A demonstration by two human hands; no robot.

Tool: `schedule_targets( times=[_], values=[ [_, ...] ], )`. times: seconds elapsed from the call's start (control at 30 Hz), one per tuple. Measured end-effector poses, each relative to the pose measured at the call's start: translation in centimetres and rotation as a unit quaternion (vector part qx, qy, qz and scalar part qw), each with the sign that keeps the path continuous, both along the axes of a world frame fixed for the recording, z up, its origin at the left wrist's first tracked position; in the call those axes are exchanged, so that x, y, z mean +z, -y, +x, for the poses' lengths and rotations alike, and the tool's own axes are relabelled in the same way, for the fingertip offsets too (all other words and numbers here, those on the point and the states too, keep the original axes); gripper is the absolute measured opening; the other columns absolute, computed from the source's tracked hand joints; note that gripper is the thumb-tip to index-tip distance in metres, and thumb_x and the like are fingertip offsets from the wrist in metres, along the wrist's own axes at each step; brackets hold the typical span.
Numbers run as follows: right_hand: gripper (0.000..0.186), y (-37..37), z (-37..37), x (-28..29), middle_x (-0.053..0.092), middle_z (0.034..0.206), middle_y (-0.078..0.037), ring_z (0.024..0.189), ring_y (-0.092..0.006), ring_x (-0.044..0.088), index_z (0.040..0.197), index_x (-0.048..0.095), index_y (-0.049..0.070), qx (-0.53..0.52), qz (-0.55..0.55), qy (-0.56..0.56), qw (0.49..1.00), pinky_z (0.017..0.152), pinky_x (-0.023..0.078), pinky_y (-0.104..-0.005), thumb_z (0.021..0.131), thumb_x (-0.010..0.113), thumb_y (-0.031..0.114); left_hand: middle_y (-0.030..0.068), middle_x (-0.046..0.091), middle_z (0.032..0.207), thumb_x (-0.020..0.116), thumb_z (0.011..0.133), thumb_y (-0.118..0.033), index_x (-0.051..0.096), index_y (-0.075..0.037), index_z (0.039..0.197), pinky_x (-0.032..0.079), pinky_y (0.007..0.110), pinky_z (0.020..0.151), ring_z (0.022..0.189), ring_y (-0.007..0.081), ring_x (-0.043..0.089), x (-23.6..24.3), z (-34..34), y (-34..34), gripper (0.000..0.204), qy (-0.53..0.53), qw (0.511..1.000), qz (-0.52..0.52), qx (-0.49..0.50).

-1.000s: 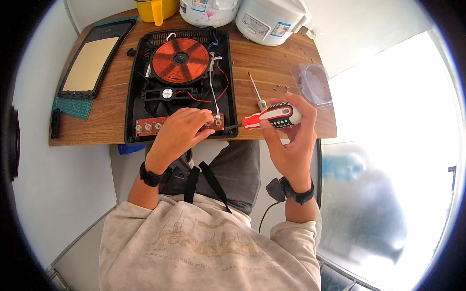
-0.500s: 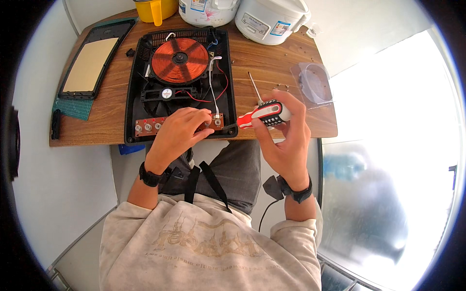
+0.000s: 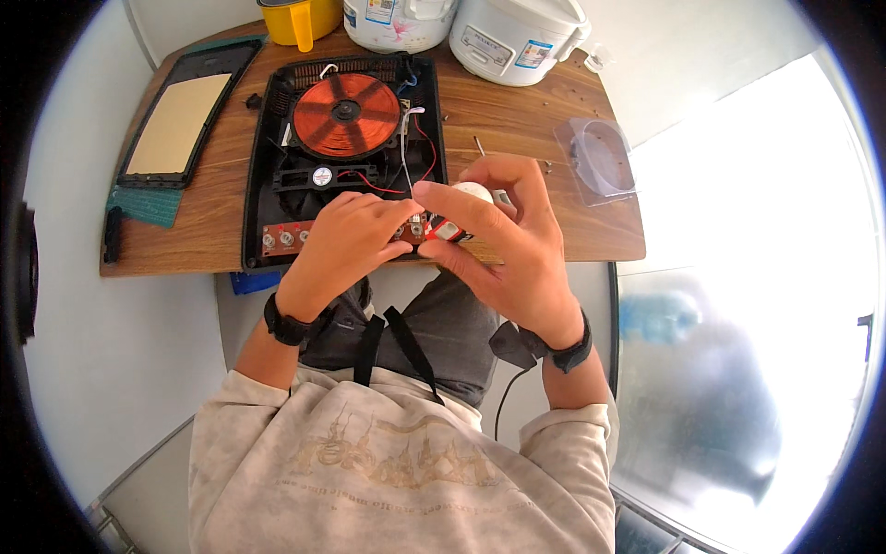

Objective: The person uses a screwdriver to tighten screws on a disassembled electronic device with a red fan and circuit board. They adjust wires and components while working at a wooden table.

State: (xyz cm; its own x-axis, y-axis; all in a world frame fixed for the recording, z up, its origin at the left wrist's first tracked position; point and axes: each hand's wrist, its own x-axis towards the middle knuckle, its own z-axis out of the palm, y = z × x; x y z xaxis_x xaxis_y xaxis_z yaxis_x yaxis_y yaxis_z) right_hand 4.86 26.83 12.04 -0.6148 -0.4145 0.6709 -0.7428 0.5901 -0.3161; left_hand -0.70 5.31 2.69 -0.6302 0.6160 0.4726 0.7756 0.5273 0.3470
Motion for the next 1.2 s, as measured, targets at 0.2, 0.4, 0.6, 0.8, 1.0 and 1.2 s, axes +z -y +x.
schedule_targets(
  times=[0.2,0.4,0.6,0.8,1.0,1.2],
  values=[
    [0.054,0.9,0.3,-0.9,0.061,0.122,-0.011,0.104,-0.0293,0.067,0.125,0.071,0.009,0.013,-0.199,0.118,0.973,0.087,0.056,-0.0343,0.074,0.083,-0.002,0.0063,0.071,0.095,0.077,0.086,-0.016,0.06,-0.013,0.12,0.05,0.041,0.091,0.094,0.0262,0.069,0.2,-0.1,-0.3,0.039,0.038,0.999,-0.01,-0.035],
    [0.054,0.1,0.4,0.3,0.066,0.124,-0.015,0.109,-0.0314,0.068,0.128,0.068,0.007,-0.039,-0.075,0.089,0.992,0.091,0.056,-0.037,0.076,0.075,-0.005,0.0047,0.068,0.087,0.079,0.085,-0.018,0.056,-0.014,0.111,0.053,0.041,0.078,0.088,0.0276,0.068,0.1,-0.5,-0.2,0.035,0.053,0.998,0.005,-0.034],
    [0.049,0.6,-0.2,-0.1,0.061,0.113,-0.009,0.097,-0.0265,0.067,0.125,0.072,0.008,-0.016,-0.175,0.091,0.98,0.088,0.056,-0.0335,0.078,0.077,-0.003,0.0041,0.066,0.084,0.078,0.086,-0.02,0.054,-0.013,0.106,0.052,0.041,0.071,0.085,0.0277,0.065,0.0,-0.3,-0.1,0.032,0.083,0.996,0.0,-0.017],
    [0.043,-0.1,0.0,1.0,0.067,0.118,-0.012,0.098,-0.0269,0.07,0.121,0.073,0.006,-0.035,-0.094,0.047,0.994,0.085,0.057,-0.0338,0.079,0.073,-0.003,0.0046,0.063,0.082,0.078,0.086,-0.02,0.051,-0.011,0.102,0.05,0.042,0.07,0.085,0.0273,0.063,0.2,-0.1,-0.3,0.032,0.081,0.997,0.011,-0.015],
    [0.042,0.4,-0.4,1.1,0.065,0.12,-0.012,0.092,-0.027,0.069,0.121,0.073,0.009,-0.013,-0.135,0.047,0.99,0.081,0.058,-0.0333,0.081,0.071,-0.004,0.0068,0.06,0.082,0.078,0.085,-0.018,0.051,-0.008,0.099,0.049,0.042,0.07,0.081,0.0285,0.06,0.6,0.0,-0.4,0.032,0.099,0.995,0.003,-0.012],
    [0.044,-0.4,0.0,1.0,0.065,0.121,-0.012,0.096,-0.0269,0.068,0.121,0.073,0.01,-0.041,-0.093,0.035,0.994,0.079,0.057,-0.0346,0.079,0.073,-0.004,0.0077,0.064,0.089,0.074,0.09,-0.016,0.049,-0.008,0.102,0.051,0.049,0.101,0.087,0.0324,0.065,1.1,0.2,-0.6,0.029,0.096,0.995,-0.036,-0.011]
  ],
)
